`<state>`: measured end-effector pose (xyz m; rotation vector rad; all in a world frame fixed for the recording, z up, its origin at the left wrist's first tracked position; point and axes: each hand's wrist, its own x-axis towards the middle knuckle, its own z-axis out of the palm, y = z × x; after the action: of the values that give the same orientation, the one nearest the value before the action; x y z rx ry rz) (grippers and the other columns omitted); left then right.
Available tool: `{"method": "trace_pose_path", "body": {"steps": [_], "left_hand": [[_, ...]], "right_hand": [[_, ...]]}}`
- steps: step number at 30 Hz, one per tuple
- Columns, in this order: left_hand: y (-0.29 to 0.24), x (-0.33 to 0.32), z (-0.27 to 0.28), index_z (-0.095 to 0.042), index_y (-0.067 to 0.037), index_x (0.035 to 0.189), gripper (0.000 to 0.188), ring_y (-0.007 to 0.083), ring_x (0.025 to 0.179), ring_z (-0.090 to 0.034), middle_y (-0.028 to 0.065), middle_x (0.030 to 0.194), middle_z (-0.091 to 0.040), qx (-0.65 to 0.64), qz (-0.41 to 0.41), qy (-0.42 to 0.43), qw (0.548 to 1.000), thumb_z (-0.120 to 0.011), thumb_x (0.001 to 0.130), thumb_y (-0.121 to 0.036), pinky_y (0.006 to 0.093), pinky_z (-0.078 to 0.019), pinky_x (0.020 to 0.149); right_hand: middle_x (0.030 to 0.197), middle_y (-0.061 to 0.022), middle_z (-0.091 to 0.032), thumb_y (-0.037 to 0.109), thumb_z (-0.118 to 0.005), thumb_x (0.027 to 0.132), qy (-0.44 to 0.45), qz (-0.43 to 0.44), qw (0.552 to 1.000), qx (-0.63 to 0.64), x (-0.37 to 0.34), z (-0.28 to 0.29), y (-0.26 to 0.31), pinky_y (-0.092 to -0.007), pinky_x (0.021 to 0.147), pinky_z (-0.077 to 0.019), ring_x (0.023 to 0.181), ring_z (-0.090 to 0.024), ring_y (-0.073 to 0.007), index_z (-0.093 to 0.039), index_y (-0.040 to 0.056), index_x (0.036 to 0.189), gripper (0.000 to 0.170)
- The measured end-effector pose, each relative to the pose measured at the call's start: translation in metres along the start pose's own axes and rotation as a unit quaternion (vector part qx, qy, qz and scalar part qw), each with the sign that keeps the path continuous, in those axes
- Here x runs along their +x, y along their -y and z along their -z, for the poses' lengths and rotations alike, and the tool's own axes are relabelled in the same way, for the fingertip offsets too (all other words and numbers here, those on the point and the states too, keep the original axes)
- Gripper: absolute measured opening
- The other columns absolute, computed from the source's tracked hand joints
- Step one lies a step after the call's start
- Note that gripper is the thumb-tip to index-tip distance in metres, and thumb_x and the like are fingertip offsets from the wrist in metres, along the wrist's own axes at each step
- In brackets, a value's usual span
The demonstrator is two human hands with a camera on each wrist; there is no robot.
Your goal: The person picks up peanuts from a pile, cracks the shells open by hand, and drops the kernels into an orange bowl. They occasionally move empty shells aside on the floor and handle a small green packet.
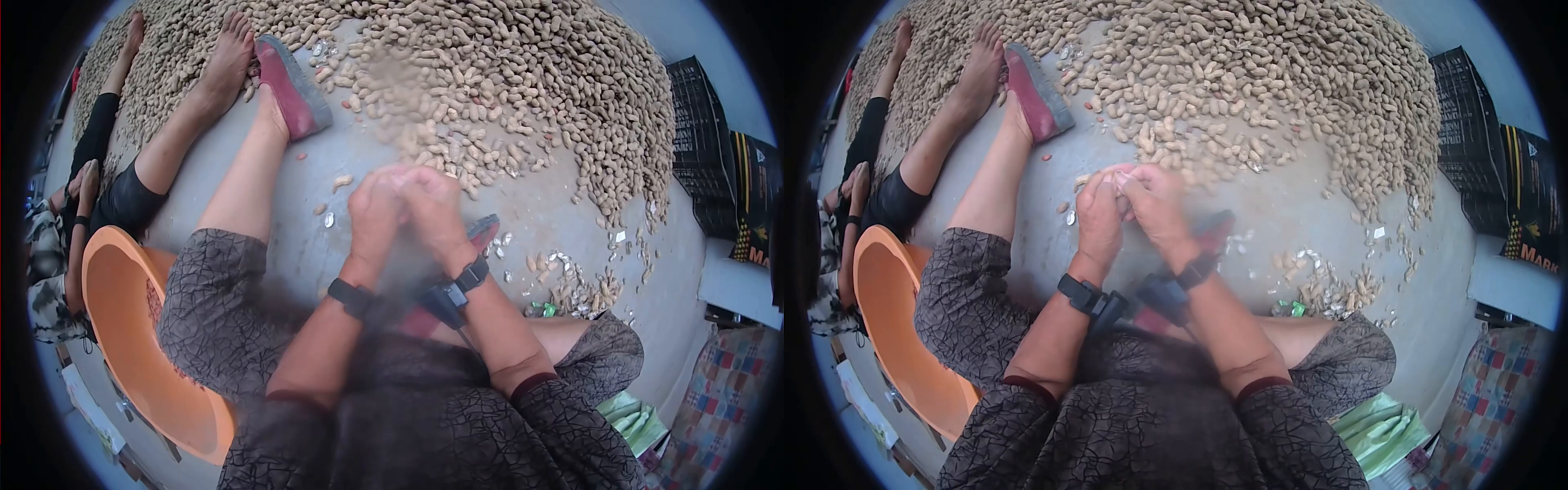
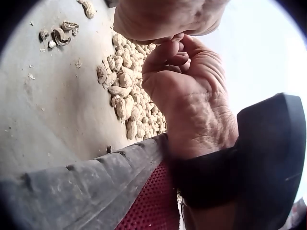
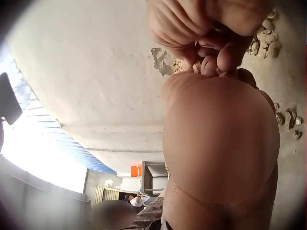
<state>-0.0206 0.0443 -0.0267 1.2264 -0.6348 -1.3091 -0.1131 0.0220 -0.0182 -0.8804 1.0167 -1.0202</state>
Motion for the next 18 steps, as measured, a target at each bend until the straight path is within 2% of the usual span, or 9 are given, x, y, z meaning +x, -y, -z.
{"method": "trace_pose_path", "body": {"steps": [4, 8, 10, 14, 18], "left_hand": [[0.000, 0.001, 0.000, -0.058, 0.003, 0.102, 0.029, 0.0039, 0.056, -0.039, -0.0015, 0.070, -0.049, -0.051, 0.039, -0.010, 0.998, -0.039, 0.092, -0.017, 0.0200, -0.0337, 0.049], [0.000, 0.003, 0.002, -0.057, 0.002, 0.103, 0.029, 0.0050, 0.057, -0.041, -0.0002, 0.072, -0.051, -0.073, 0.065, -0.015, 0.995, -0.039, 0.092, -0.017, 0.0208, -0.0353, 0.050], [0.004, 0.004, 0.006, -0.060, 0.001, 0.098, 0.027, 0.0095, 0.068, -0.052, 0.0038, 0.080, -0.056, -0.094, 0.068, -0.001, 0.993, -0.040, 0.091, -0.017, 0.0227, -0.0438, 0.058], [0.014, 0.004, 0.007, -0.059, 0.000, 0.094, 0.026, 0.0097, 0.071, -0.052, 0.0032, 0.079, -0.056, -0.102, 0.047, -0.022, 0.993, -0.040, 0.091, -0.017, 0.0240, -0.0444, 0.062], [0.021, 0.006, 0.011, -0.058, -0.001, 0.088, 0.025, 0.0092, 0.073, -0.052, 0.0028, 0.080, -0.056, -0.093, 0.047, -0.017, 0.994, -0.039, 0.091, -0.018, 0.0248, -0.0439, 0.064]], "right_hand": [[0.065, -0.0056, -0.059, 0.010, -0.059, 0.084, -0.004, 0.011, 1.000, -0.027, 0.000, -0.001, -0.002, -0.0203, 0.045, -0.0435, 0.055, -0.056, -0.0085, -0.059, -0.0023, 0.083, 0.013], [0.064, -0.0055, -0.058, 0.009, -0.060, 0.084, -0.001, 0.012, 1.000, -0.027, -0.001, -0.001, -0.001, -0.0201, 0.046, -0.0440, 0.054, -0.055, -0.0082, -0.058, -0.0023, 0.082, 0.012], [0.064, -0.0048, -0.058, 0.007, -0.060, 0.083, 0.007, 0.023, 0.999, -0.042, -0.001, 0.000, -0.002, -0.0205, 0.047, -0.0435, 0.054, -0.054, -0.0076, -0.057, -0.0021, 0.080, 0.010], [0.063, -0.0035, -0.057, 0.006, -0.059, 0.082, 0.008, 0.045, 0.997, -0.066, -0.002, -0.001, -0.005, -0.0213, 0.047, -0.0424, 0.054, -0.053, -0.0068, -0.057, -0.0015, 0.078, 0.009], [0.061, -0.0006, -0.055, 0.006, -0.060, 0.080, -0.013, 0.112, 0.977, -0.180, -0.004, -0.001, -0.006, -0.0218, 0.048, -0.0410, 0.053, -0.050, -0.0058, -0.057, -0.0002, 0.078, 0.007]]}}
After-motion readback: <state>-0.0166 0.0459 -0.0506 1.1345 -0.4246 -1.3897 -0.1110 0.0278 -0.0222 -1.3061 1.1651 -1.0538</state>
